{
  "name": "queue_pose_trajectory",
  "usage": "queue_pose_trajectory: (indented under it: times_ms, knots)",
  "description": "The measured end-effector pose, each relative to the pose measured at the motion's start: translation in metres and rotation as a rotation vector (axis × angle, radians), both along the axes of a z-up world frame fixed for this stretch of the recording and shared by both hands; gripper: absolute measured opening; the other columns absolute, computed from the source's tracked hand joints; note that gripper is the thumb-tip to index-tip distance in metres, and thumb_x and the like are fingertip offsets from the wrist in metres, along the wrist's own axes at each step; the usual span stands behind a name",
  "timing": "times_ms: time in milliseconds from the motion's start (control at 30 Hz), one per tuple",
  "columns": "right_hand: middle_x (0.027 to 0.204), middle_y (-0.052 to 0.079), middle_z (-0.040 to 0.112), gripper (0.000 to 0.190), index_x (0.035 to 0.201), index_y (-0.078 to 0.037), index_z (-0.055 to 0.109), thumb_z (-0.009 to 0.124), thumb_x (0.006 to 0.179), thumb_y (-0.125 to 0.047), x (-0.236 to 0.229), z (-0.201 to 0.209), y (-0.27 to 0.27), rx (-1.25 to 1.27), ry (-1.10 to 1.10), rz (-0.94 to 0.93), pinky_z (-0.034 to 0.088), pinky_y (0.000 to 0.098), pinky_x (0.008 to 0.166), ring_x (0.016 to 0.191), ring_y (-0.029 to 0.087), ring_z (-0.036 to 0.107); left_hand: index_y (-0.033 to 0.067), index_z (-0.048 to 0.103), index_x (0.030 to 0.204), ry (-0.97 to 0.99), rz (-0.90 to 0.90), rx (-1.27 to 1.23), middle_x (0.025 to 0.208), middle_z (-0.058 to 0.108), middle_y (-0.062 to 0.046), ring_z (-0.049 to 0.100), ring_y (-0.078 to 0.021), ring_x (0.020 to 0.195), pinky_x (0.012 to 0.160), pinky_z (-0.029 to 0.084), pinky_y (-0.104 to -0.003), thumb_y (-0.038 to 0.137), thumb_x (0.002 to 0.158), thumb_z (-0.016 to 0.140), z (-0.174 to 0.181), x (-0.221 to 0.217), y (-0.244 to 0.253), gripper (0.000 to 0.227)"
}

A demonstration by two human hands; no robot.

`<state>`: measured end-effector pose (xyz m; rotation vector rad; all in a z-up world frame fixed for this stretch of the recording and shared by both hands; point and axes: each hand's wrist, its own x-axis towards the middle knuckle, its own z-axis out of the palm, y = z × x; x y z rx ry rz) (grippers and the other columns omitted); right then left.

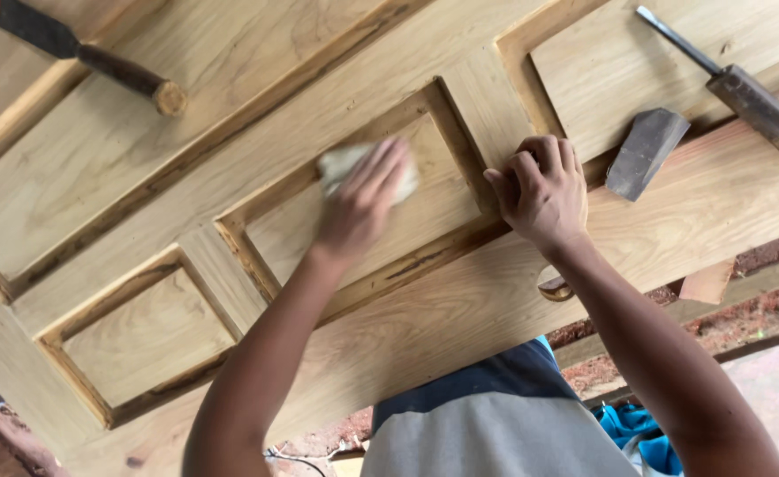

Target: The person sands the surface and internal panels of a large wooden door using pieces of sandpaper by hand.

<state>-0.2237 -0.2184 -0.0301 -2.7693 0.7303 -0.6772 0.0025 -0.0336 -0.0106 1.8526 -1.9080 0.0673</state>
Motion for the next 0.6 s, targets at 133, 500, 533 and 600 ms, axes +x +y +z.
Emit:
queue_pose_trajectory:
  times_ms: [133, 500, 533, 600]
  knots:
    - [0.098, 0.010, 0.055, 0.037, 0.083, -0.008, 0.060, 0.073, 0.099, -0.039, 0.007, 0.007, -0.005, 0.007, -0.035, -0.032, 0.052, 0.0422, 0.083, 0.089, 0.034, 0.059, -0.0045, 0.069, 0.126, -0.124, 0.039, 0.041, 0.137, 0.065, -0.021, 0.061, -0.0351, 0.130, 0.110, 0.050, -0.042, 0.003, 0.105, 0.042, 0.003, 0.014, 0.018, 0.035]
    - [0.098, 0.010, 0.055, 0.036, 0.083, -0.008, 0.062, 0.074, 0.100, -0.038, 0.002, 0.003, -0.003, 0.017, -0.023, -0.022, 0.052, 0.0418, 0.081, 0.089, 0.033, 0.059, -0.0040, 0.068, 0.128, -0.080, 0.062, 0.071, 0.141, 0.063, -0.021, 0.060, -0.0342, 0.131, 0.112, 0.049, -0.042, 0.002, 0.104, 0.045, -0.022, 0.014, 0.029, 0.034]
    - [0.097, 0.010, 0.055, 0.038, 0.083, -0.008, 0.061, 0.073, 0.100, -0.039, 0.002, 0.001, -0.004, 0.016, -0.040, -0.023, 0.051, 0.0434, 0.083, 0.089, 0.034, 0.059, -0.0038, 0.069, 0.125, -0.115, 0.048, -0.013, 0.136, 0.065, -0.021, 0.062, -0.0346, 0.128, 0.109, 0.051, -0.042, 0.005, 0.105, 0.044, -0.022, 0.012, 0.002, 0.033]
    - [0.097, 0.011, 0.055, 0.040, 0.082, -0.007, 0.059, 0.072, 0.101, -0.040, 0.001, -0.001, 0.002, 0.020, -0.060, 0.015, 0.051, 0.0449, 0.084, 0.090, 0.036, 0.059, -0.0037, 0.070, 0.123, -0.154, 0.072, -0.091, 0.132, 0.067, -0.021, 0.064, -0.0349, 0.125, 0.106, 0.053, -0.041, 0.008, 0.106, 0.044, -0.025, -0.001, -0.025, 0.033]
